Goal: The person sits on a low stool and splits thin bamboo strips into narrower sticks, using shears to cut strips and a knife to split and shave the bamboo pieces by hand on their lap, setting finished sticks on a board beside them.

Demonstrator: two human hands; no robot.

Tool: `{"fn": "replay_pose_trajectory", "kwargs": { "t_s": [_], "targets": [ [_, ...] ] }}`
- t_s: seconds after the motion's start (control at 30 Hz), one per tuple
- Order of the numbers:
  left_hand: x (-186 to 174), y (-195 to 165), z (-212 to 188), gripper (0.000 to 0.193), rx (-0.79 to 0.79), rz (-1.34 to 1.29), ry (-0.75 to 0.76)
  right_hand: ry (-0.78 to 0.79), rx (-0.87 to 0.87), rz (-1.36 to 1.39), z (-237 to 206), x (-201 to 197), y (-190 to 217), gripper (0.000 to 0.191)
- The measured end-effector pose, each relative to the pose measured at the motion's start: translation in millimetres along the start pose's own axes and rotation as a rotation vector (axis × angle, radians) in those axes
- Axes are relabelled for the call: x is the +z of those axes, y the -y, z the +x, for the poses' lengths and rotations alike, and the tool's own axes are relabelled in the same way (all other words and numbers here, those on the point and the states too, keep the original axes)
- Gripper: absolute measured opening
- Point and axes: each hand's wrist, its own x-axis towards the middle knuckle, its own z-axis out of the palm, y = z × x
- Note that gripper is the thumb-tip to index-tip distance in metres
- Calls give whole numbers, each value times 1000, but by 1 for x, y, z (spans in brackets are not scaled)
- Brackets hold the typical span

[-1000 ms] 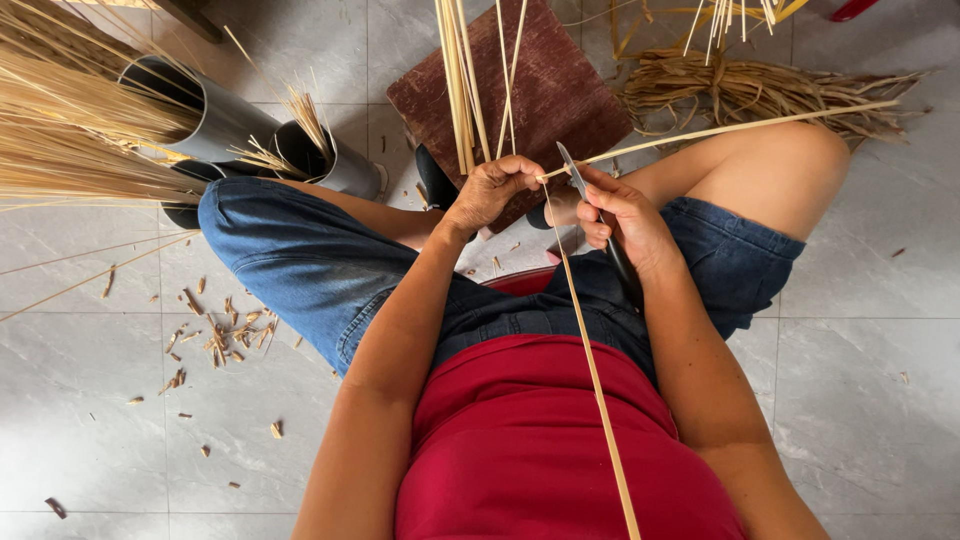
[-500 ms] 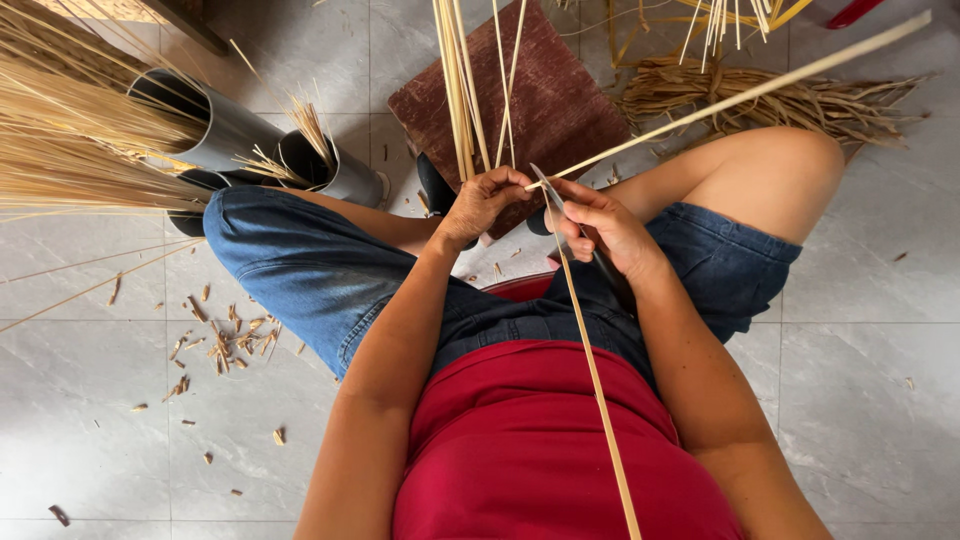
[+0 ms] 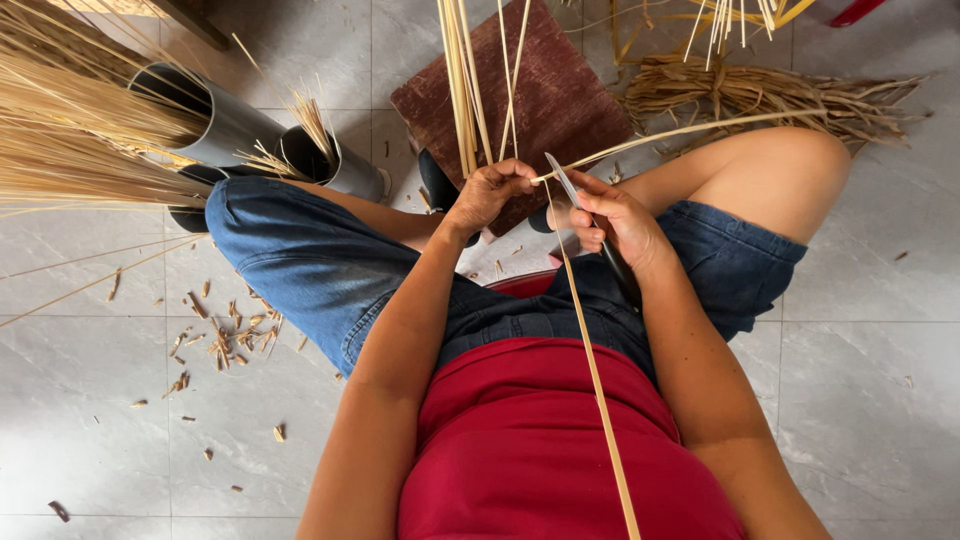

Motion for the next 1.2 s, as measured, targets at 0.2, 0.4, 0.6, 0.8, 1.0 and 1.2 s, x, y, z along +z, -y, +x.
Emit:
{"fn": "replay_pose_trajectory", "kwargs": {
  "t_s": [0.2, 0.4, 0.6, 0.8, 1.0, 1.2],
  "targets": [
    [3, 0, 6, 9, 6, 64, -13, -31, 3, 17, 4, -8, -2, 53],
    [1, 3, 5, 10, 12, 11, -6, -18, -31, -7, -1, 5, 2, 54],
    [2, -4, -3, 13, 5, 1, 9, 89, -87, -166, -4, 24, -5, 54],
    [10, -7, -2, 21, 108, 154, -179, -97, -154, -317, 1, 24, 6, 54],
    [4, -30, -10, 38, -142, -161, -347, -357, -103, -686, 6, 20, 40, 52],
    [82, -108, -67, 29, -179, -77, 411, -488, -932, -1693, 29, 28, 64, 44]
  ]
}}
